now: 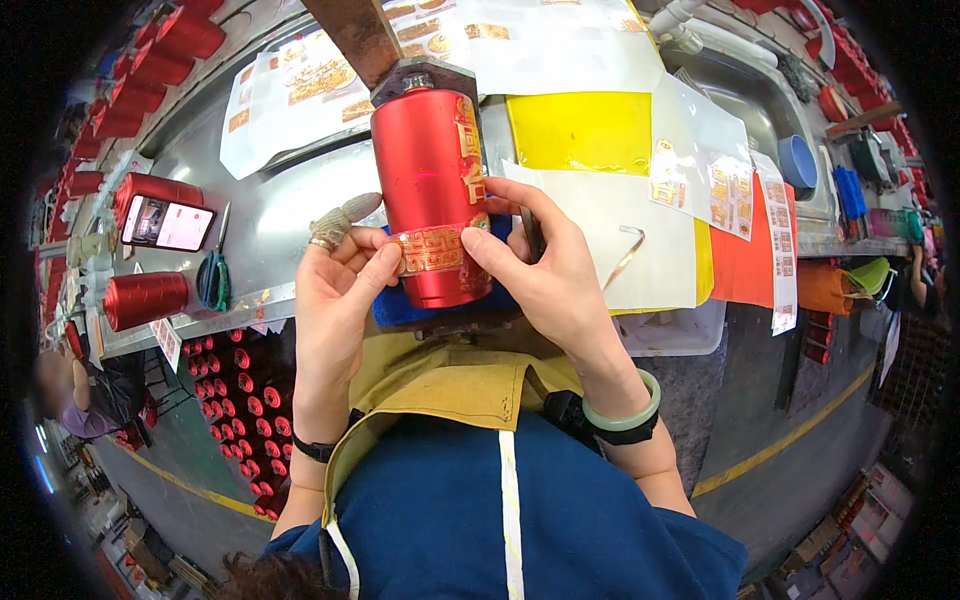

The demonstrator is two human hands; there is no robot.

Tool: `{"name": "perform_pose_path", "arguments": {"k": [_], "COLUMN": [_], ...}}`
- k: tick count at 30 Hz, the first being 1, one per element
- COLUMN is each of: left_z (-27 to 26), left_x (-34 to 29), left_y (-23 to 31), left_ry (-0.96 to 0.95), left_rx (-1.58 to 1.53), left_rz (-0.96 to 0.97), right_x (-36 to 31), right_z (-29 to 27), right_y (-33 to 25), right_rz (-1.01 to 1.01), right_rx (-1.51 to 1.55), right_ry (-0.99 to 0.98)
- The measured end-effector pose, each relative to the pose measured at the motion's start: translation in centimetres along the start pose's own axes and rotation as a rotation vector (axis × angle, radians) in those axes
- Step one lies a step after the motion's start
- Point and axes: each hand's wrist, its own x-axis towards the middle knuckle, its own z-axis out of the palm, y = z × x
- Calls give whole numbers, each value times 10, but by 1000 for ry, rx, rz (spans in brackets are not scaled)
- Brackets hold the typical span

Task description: Applying labels to red cylindrical containers and smoothing them with a scraper tool.

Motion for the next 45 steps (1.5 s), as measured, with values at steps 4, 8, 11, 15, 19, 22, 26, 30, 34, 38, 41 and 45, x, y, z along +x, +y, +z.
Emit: {"name": "perform_pose_path", "arguments": {"k": [4, 8, 11, 15, 19, 22, 26, 30, 34, 38, 41, 45], "left_z": [1, 0, -1, 0, -1, 0, -3, -3, 5, 8, 4, 2], "left_x": [0, 0, 0, 0, 1, 0, 1, -1, -15, -21, -23, -14], "left_y": [0, -1, -3, -2, -2, 0, -6, -15, -26, -42, -55, -61], "left_ry": [1, -11, 4, -5, -13, -1, 0, 89, 97, -18, 56, 116], "left_rx": [-1, 18, 7, -28, 30, 18, -13, 148, 685, 897, 857, 851], "left_rz": [4, 14, 18, 22, 19, 11, 36, 131, 589, 696, 705, 690], "right_x": [0, -1, -2, -3, -4, -3, -4, -5, -5, -6, -11, -16], "right_z": [3, 7, 8, 8, 11, 11, 11, 12, 13, 12, 7, 3], "right_y": [0, -2, -3, -5, -5, -8, -5, -3, -3, -7, -8, -20], "right_rz": [-27, -26, -12, -15, -33, 24, 5, 19, 0, 10, -53, -195], "right_rx": [-42, -40, -48, -83, -152, -171, -151, -103, -84, -45, -14, 3], "right_ry": [23, 38, 50, 54, 71, 57, 58, 56, 58, 45, 68, 132]}}
